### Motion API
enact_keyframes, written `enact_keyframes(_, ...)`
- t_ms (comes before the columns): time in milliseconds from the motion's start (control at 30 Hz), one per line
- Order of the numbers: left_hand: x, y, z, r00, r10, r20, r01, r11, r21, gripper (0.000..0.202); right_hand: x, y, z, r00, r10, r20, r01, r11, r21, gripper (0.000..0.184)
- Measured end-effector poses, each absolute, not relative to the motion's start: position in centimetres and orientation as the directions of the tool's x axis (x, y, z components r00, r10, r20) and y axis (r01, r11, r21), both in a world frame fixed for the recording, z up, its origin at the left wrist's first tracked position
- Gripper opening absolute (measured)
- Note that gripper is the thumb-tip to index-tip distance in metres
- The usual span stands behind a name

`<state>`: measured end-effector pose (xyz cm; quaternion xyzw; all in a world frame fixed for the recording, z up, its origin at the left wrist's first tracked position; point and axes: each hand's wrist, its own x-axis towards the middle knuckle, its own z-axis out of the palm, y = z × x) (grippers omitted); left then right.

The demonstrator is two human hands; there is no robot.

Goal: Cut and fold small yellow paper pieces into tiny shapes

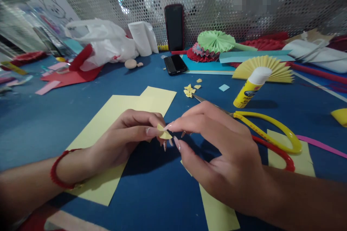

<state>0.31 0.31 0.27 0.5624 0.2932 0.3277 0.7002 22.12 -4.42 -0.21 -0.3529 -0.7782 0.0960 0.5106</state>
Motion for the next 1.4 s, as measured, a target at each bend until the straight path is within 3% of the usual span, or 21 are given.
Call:
enact_keyframes(167,0.3,0.2,0.3,0.605,0.795,-0.050,-0.147,0.174,0.974,0.016,22.4,-4.5,-0.3,-0.346,0.596,0.725,0.524,0.763,-0.377,0.020)
enact_keyframes(500,0.2,0.2,0.3,0.692,0.721,-0.029,-0.170,0.201,0.965,0.018,22.3,-4.8,-0.7,-0.233,0.686,0.689,0.554,0.676,-0.485,0.013)
enact_keyframes(633,0.2,0.1,0.4,0.719,0.694,-0.044,-0.136,0.202,0.970,0.019,22.2,-4.8,-0.8,-0.180,0.761,0.624,0.536,0.607,-0.587,0.015)
enact_keyframes(900,0.0,-0.5,0.9,0.705,0.706,0.070,0.024,-0.122,0.992,0.028,21.7,-4.4,-0.8,-0.200,0.854,0.479,0.322,0.520,-0.792,0.021)
enact_keyframes(1100,0.0,-0.8,1.0,0.668,0.740,0.078,-0.010,-0.096,0.995,0.037,22.2,-4.6,-0.5,-0.254,0.813,0.524,0.417,0.581,-0.699,0.013)
enact_keyframes(1233,0.2,-0.9,1.1,0.611,0.785,0.101,-0.054,-0.086,0.995,0.036,22.5,-4.9,-0.4,-0.300,0.746,0.594,0.425,0.662,-0.617,0.021)
enact_keyframes(1400,0.2,-0.9,1.0,0.592,0.796,0.124,-0.041,-0.124,0.991,0.034,22.4,-4.8,-0.5,-0.236,0.778,0.582,0.498,0.611,-0.615,0.014)
